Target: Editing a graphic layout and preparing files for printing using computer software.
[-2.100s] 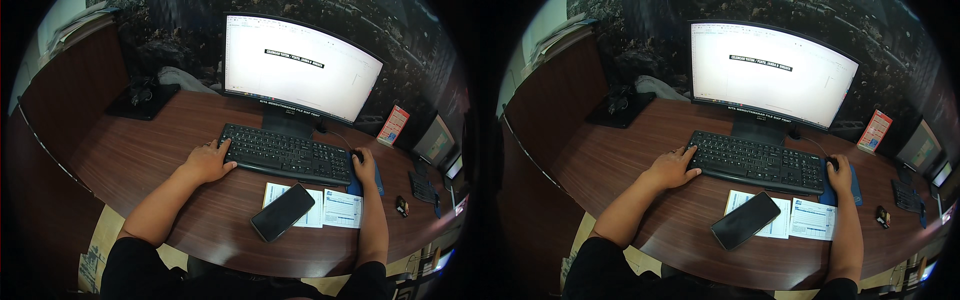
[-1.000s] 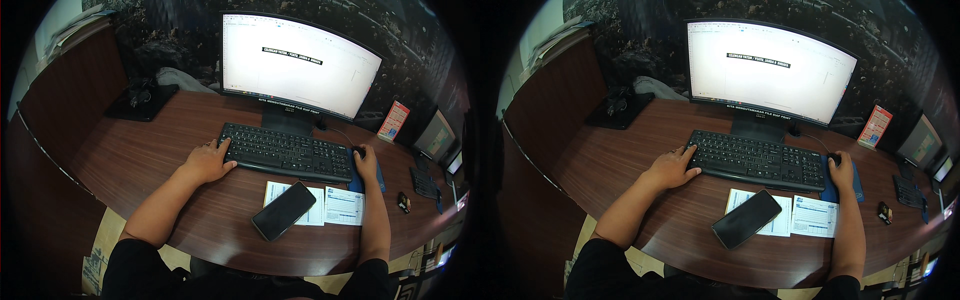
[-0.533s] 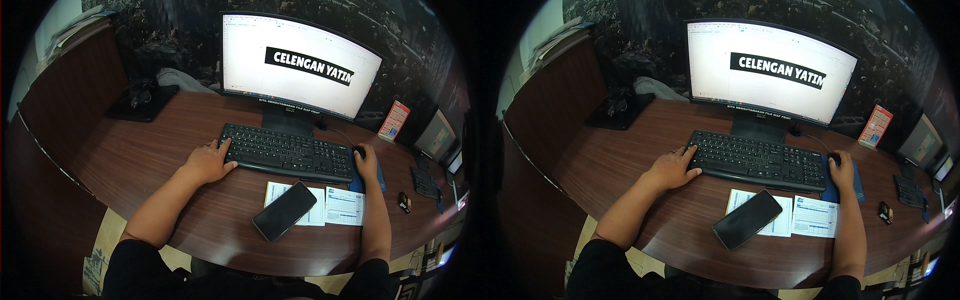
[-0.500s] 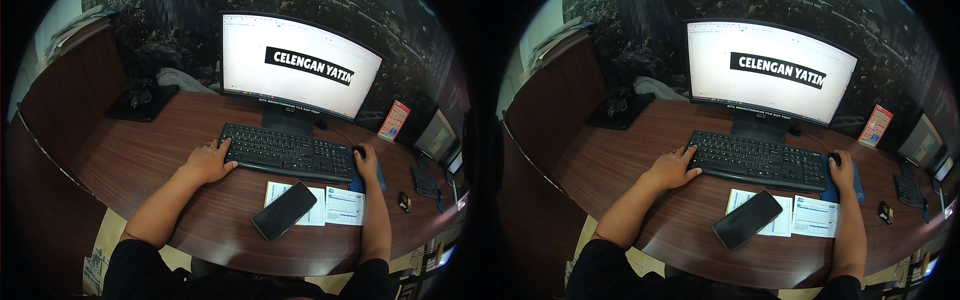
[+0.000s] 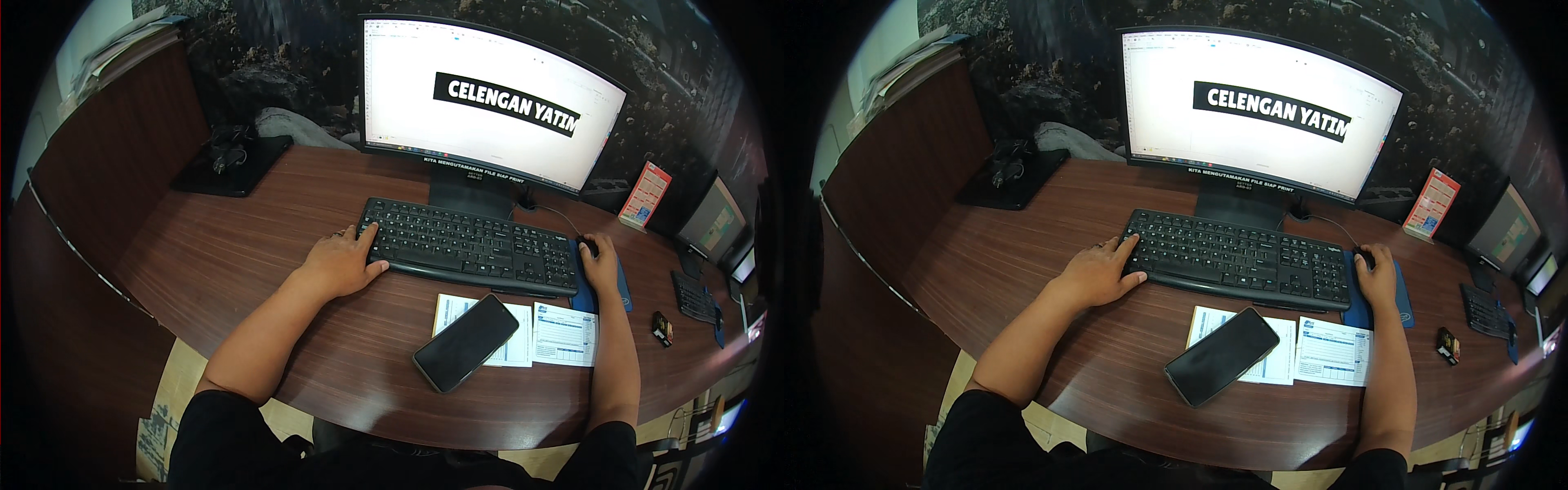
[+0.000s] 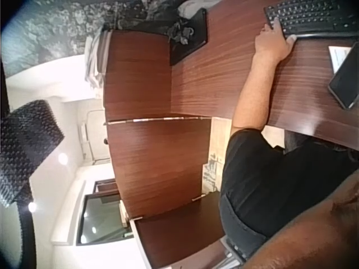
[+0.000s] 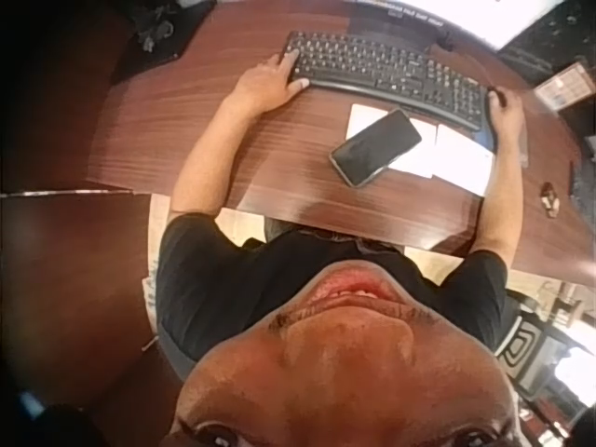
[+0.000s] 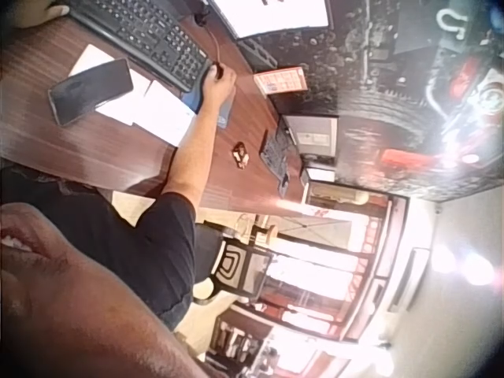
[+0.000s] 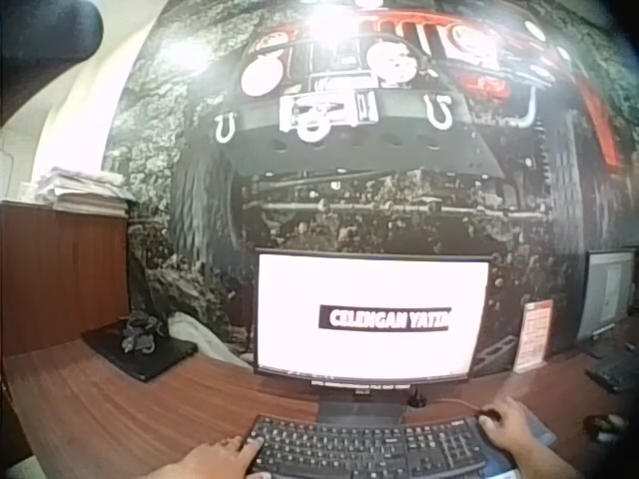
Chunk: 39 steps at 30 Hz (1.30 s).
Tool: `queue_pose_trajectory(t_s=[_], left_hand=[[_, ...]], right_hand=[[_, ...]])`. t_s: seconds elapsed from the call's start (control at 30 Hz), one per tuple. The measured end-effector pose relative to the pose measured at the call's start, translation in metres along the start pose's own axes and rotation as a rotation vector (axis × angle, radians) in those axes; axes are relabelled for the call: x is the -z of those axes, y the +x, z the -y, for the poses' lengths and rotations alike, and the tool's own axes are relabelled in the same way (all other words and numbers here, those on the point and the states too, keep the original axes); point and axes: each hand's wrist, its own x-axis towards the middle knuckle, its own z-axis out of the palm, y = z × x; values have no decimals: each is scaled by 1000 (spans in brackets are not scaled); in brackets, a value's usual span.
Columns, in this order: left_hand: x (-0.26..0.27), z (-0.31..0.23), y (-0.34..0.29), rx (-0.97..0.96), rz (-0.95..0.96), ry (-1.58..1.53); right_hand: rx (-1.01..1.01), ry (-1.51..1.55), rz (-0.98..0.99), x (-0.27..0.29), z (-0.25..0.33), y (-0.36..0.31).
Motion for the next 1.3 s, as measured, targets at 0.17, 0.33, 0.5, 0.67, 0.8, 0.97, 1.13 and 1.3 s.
queue_pose_trajectory(t_s=[0.17,0.33,0.5,0.67,0.8,0.97,1.13,1.3], left_hand=[[0,0,-1,-6,-17,12],[-1,0,0,-7,-20,19],[-2,1,1,-5,-13,30],[-1,1,0,-4,-10,16],[-1,1,0,-2,-2,7],[-1,-1,0,9,-6,-5],[-5,1,-2,-9,-18,10],[-7,2,-3,-25,-24,8]], right_hand=[[16,-19,-8,0,-3,1],[5,-6,-5,-2,-5,1],[20,-44,-21,-2,-3,1],[-6,-18,-4,-2,-4,0],[-18,-27,-12,-2,-4,0],[-20,-23,-8,-2,-4,0],[-14,-26,-8,-1,-3,-4],[-11,-18,-10,-1,-4,-6]])
